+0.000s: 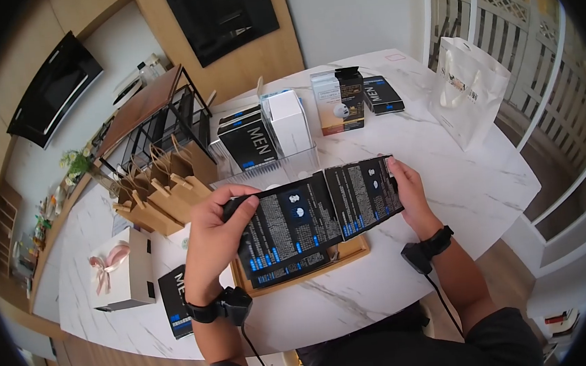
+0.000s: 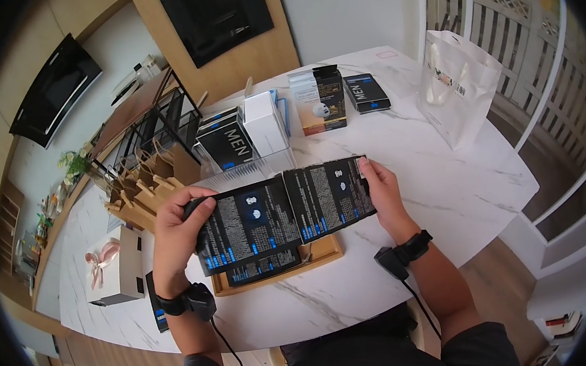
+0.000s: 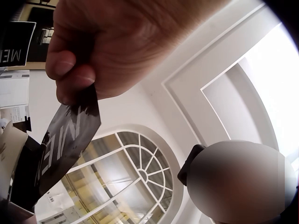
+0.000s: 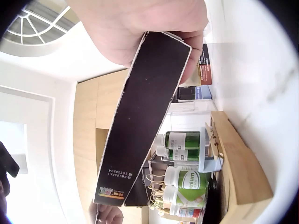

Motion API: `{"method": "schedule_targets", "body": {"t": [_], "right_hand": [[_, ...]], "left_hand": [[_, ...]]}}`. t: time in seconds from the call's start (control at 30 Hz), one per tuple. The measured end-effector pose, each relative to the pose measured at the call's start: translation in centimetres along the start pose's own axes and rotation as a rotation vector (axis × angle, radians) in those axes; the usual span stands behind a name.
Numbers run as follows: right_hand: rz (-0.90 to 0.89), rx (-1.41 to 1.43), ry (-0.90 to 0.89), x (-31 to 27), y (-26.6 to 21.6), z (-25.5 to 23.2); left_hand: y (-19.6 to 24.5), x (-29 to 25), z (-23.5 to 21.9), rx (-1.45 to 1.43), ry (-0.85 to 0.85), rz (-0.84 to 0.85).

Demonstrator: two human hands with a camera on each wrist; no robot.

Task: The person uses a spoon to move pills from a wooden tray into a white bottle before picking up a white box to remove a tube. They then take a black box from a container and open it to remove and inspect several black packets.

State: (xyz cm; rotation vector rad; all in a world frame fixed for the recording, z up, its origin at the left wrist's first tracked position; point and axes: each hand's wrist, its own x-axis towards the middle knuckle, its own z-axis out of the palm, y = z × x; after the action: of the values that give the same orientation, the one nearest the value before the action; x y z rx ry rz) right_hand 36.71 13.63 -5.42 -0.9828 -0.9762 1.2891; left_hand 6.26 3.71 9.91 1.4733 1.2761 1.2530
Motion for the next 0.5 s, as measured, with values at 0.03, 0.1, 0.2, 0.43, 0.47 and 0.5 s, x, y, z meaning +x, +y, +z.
{"method": "schedule_targets", "body": {"t": [0.03,0.1,0.2,0.43,0.47,0.5], "right_hand": [[0.001,-0.002,-0.003,-0.1,0.1,0.1],[0.006,-0.022,-0.032,-0.3,0.2,0.4],[0.049,0.052,-0.009,-1.1,-0.3,1.9],[0.161,0.202,-0.055,-1.2,-0.8,1.3],[0.175,0.192,-0.069,-1.1,-0.5,1.2],[0.190,0.182,-0.084,-1.0,-0.4,1.1]], "left_hand": [[-0.3,0.0,0.1,0.069,-0.015,-0.008],[-1.1,0.3,1.6,0.072,-0.059,-0.023],[-2.3,0.1,4.6,0.152,-0.125,0.159],[-2.0,0.0,4.6,-0.030,0.027,0.383],[-2.0,0.0,4.6,0.131,0.010,0.350],[-2.0,0.1,4.6,0.292,-0.006,0.315]]}}
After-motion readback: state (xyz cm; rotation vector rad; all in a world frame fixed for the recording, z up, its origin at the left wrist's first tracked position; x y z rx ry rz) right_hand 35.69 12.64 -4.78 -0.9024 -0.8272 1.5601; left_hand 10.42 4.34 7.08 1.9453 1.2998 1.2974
